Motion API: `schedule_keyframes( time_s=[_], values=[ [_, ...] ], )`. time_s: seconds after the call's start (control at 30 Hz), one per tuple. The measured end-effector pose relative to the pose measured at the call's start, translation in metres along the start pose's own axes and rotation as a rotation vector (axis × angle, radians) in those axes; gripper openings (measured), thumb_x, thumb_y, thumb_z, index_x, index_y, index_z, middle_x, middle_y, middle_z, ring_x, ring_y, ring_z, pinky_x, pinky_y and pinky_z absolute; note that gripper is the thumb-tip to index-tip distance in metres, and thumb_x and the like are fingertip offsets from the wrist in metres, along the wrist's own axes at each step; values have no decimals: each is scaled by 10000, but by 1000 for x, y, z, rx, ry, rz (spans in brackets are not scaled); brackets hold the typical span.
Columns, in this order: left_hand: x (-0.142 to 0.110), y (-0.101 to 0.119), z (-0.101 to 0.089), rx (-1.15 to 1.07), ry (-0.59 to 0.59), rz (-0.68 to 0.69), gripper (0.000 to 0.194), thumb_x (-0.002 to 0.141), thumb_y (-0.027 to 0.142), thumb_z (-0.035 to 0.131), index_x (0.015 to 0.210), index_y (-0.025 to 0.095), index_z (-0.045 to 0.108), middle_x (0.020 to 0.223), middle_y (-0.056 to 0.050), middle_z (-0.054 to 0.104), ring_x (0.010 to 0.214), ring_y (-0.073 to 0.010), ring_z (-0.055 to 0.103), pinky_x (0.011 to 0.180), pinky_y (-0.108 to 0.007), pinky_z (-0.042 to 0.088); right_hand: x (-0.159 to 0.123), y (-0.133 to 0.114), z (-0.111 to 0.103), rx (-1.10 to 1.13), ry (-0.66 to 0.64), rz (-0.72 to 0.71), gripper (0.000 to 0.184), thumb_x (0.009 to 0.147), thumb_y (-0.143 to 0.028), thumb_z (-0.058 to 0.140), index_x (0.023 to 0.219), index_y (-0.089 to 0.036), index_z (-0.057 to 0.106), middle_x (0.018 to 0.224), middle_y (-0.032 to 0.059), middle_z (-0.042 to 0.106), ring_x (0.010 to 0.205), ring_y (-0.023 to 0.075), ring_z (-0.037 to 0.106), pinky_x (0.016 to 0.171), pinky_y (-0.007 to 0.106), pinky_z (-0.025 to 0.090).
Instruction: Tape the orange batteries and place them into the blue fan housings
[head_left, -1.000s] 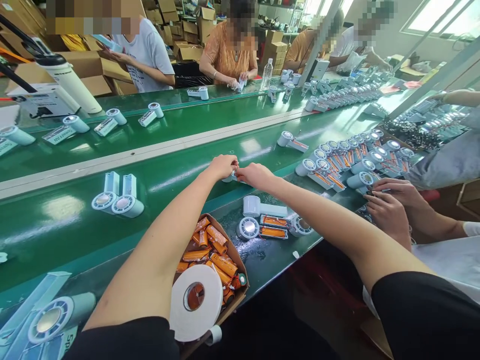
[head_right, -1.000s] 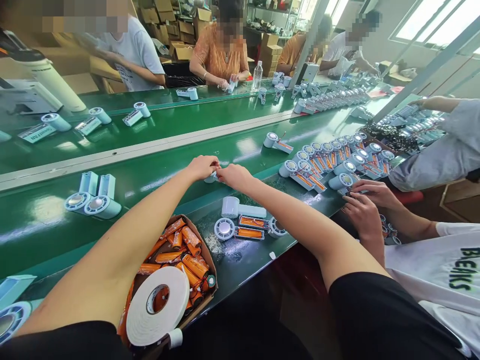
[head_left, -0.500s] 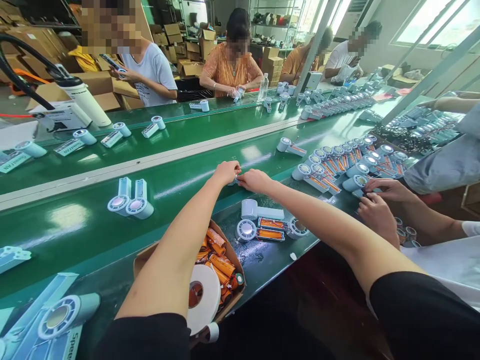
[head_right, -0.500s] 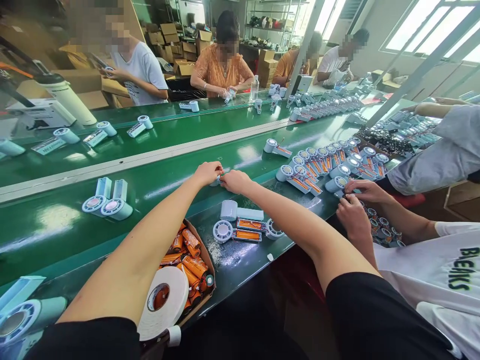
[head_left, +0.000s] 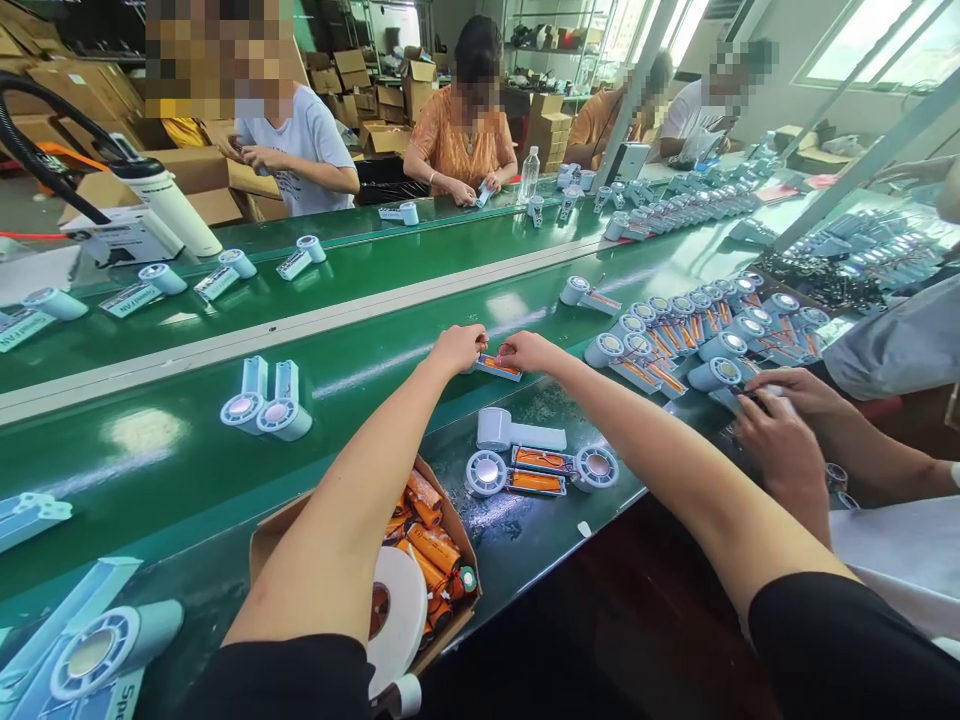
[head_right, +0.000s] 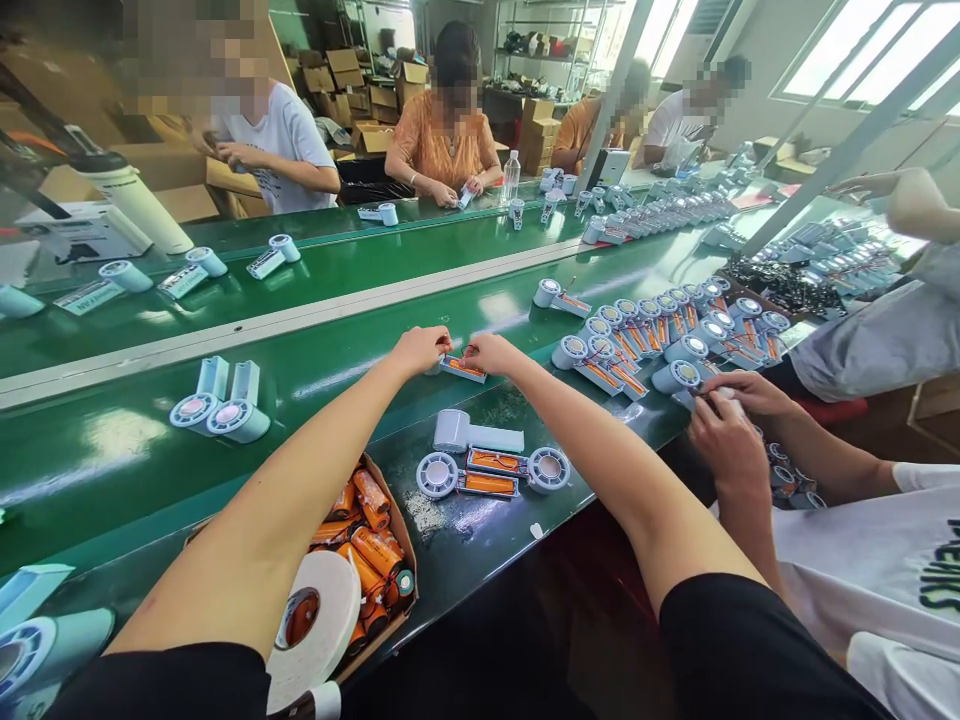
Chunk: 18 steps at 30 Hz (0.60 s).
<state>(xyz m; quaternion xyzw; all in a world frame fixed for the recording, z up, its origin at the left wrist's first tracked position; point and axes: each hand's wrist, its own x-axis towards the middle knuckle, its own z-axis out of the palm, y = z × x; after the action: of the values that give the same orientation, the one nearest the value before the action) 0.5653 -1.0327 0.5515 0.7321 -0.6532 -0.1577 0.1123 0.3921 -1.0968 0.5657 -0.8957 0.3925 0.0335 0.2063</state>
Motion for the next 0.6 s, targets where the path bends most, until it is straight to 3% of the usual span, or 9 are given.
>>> schedule_keyframes(
  time_s=[0.07,0.17,0.27,0.47,0.53,0.6],
  values=[
    [3,3,1,8,-3,-10,354,1032,426,694,1299,195,686,1336,-104,697,1182,-253,693,1020,-488,608,8,-4,-2,-24,-56,34,238,1002,-370,744,1056,-142,785,947,52,796,849,198,739,766,294,566],
    [3,11,-3,27,-17,-22,355,1032,427,694,1301,196,684,1330,-103,698,1169,-250,697,1006,-480,614,13,-11,-7,-57,-105,67,308,1039,-403,718,1230,-161,720,1200,83,749,1028,225,740,898,406,638],
    [-7,15,-15,49,-25,-40,340,1032,422,697,1287,197,690,1306,-98,706,1136,-238,706,980,-458,623,2,-12,-15,-62,-70,57,359,1044,-413,712,1323,-189,688,1336,98,702,1132,249,719,964,462,638],
    [-50,-6,-56,42,90,-217,306,1034,378,686,1269,183,697,1277,-112,736,1158,-257,719,1020,-478,605,-58,-14,-15,5,187,-122,225,1082,-240,603,1200,-136,764,1420,181,719,1365,294,645,1198,467,477],
    [-72,-11,-67,3,119,-242,352,1009,297,686,1339,177,666,1318,-144,750,1202,-274,727,1058,-457,583,-86,-23,-7,55,190,-224,175,1050,-206,631,1070,-148,794,1365,164,762,1324,284,678,1183,427,479],
    [-107,-14,-73,-36,138,-239,514,952,265,719,1449,204,600,1452,-156,709,1302,-283,698,1117,-424,546,-122,-32,2,118,155,-334,140,1025,-225,671,966,-183,791,1303,113,797,1245,247,721,1142,379,504]
  ],
)
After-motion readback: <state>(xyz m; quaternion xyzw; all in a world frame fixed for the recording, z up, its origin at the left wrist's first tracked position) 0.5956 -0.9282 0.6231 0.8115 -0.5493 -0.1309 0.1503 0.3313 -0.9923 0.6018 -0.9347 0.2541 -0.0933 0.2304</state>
